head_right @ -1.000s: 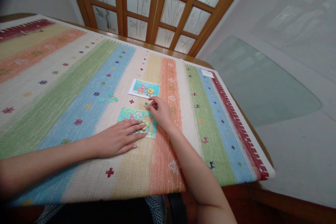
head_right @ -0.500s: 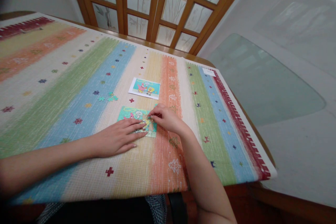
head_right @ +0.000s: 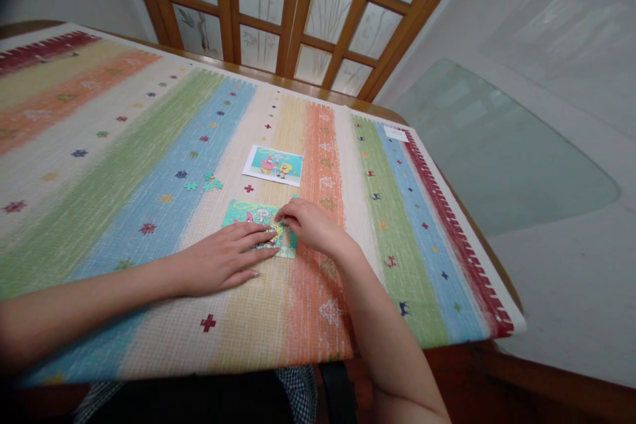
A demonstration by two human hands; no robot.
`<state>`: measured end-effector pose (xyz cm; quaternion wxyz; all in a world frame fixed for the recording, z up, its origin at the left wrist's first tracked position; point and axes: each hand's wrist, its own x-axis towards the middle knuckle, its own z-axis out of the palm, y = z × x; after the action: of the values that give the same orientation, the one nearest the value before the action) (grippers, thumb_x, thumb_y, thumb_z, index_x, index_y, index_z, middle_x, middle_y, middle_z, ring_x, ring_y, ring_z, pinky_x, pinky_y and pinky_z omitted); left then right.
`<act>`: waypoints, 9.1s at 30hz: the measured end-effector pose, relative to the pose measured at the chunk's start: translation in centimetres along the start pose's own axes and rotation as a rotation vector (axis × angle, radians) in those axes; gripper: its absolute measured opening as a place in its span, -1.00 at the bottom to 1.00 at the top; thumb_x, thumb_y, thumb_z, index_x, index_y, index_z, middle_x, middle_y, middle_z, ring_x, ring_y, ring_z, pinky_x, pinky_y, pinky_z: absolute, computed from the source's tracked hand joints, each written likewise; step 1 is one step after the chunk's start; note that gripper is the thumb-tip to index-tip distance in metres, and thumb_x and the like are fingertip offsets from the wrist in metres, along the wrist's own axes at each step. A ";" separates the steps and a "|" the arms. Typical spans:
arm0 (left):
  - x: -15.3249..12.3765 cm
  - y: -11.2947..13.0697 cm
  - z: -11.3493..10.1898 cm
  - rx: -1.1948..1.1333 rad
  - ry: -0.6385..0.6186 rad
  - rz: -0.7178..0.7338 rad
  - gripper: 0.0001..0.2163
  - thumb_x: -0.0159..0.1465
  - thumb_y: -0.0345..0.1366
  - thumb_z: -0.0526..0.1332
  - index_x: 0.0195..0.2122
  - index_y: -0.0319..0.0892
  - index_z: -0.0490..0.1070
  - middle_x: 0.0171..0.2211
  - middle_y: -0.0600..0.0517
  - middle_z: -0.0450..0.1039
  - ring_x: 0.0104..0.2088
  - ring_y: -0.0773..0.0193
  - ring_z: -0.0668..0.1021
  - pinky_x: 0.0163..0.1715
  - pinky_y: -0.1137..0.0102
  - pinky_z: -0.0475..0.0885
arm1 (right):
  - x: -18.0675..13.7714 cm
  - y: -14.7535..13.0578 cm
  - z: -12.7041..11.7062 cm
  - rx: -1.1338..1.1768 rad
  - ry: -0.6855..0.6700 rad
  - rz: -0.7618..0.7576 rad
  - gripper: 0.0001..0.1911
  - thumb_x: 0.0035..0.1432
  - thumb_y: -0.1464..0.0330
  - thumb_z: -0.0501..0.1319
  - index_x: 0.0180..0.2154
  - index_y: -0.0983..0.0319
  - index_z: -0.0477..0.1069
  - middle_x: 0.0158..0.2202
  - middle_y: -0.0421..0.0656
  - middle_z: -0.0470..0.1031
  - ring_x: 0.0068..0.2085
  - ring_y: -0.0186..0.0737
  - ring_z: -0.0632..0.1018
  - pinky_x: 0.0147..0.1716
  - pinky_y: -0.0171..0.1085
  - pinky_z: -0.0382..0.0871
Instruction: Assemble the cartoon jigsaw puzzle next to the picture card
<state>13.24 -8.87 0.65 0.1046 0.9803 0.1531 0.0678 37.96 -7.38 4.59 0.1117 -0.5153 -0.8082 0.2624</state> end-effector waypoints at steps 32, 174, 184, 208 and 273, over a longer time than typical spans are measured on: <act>1.0 1.7 0.3 0.120 0.002 -0.117 -0.48 0.48 -0.03 -0.13 0.31 -0.25 0.22 0.36 -0.16 0.13 0.30 -0.05 0.25 0.26 0.10 0.01 | 0.1 -1.2 1.9 -0.113 0.108 -0.009 -0.73 0.18 0.62 0.15 -0.20 0.27 0.56 -0.16 -0.06 0.41 -0.19 -0.22 0.50 -0.13 -0.26 0.41; -1.9 -12.5 -3.2 0.310 0.446 -0.453 -0.67 0.45 -0.09 0.04 -0.29 -0.14 0.49 -0.26 -0.09 0.45 -0.19 0.06 0.43 -0.16 0.20 0.31 | -1.3 1.2 1.3 -0.041 0.147 -0.066 -0.72 0.24 0.59 0.09 -0.18 0.23 0.52 -0.19 -0.07 0.46 -0.16 -0.20 0.52 -0.12 -0.21 0.41; 0.3 -4.6 -3.3 -0.188 0.638 -0.299 -0.73 0.48 -0.17 0.05 -0.28 -0.17 0.41 -0.45 0.07 0.48 -0.43 0.32 0.49 -0.37 0.42 0.33 | -1.3 0.8 1.2 -0.043 0.306 0.002 -0.74 0.28 0.51 0.10 -0.09 0.23 0.50 -0.21 -0.06 0.53 -0.20 -0.20 0.52 -0.17 -0.21 0.37; 0.5 -1.6 -0.9 -0.516 0.508 -0.188 -0.91 0.38 -0.30 0.23 -0.10 -0.10 0.43 -0.23 0.08 0.56 -0.25 0.32 0.58 -0.22 0.41 0.45 | -1.1 -4.1 4.1 0.871 0.180 0.165 -0.68 0.19 0.08 0.26 -0.31 0.22 0.42 -0.46 -0.23 0.43 -0.49 -0.37 0.37 -0.51 -0.34 0.20; 0.2 -6.9 -0.9 -0.441 0.561 -0.458 -0.70 0.39 -0.38 0.02 0.10 -0.12 0.36 0.08 -0.05 0.42 0.11 0.11 0.42 0.19 0.07 0.28 | -0.2 3.2 2.2 0.504 0.330 0.232 -0.67 0.12 0.07 0.34 -0.40 0.21 0.55 -0.35 -0.13 0.47 -0.43 -0.31 0.41 -0.51 -0.32 0.24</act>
<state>11.27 -2.27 0.00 0.2783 0.8187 0.3715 0.3380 39.54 -7.22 1.02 0.3345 -0.5959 -0.6246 0.3780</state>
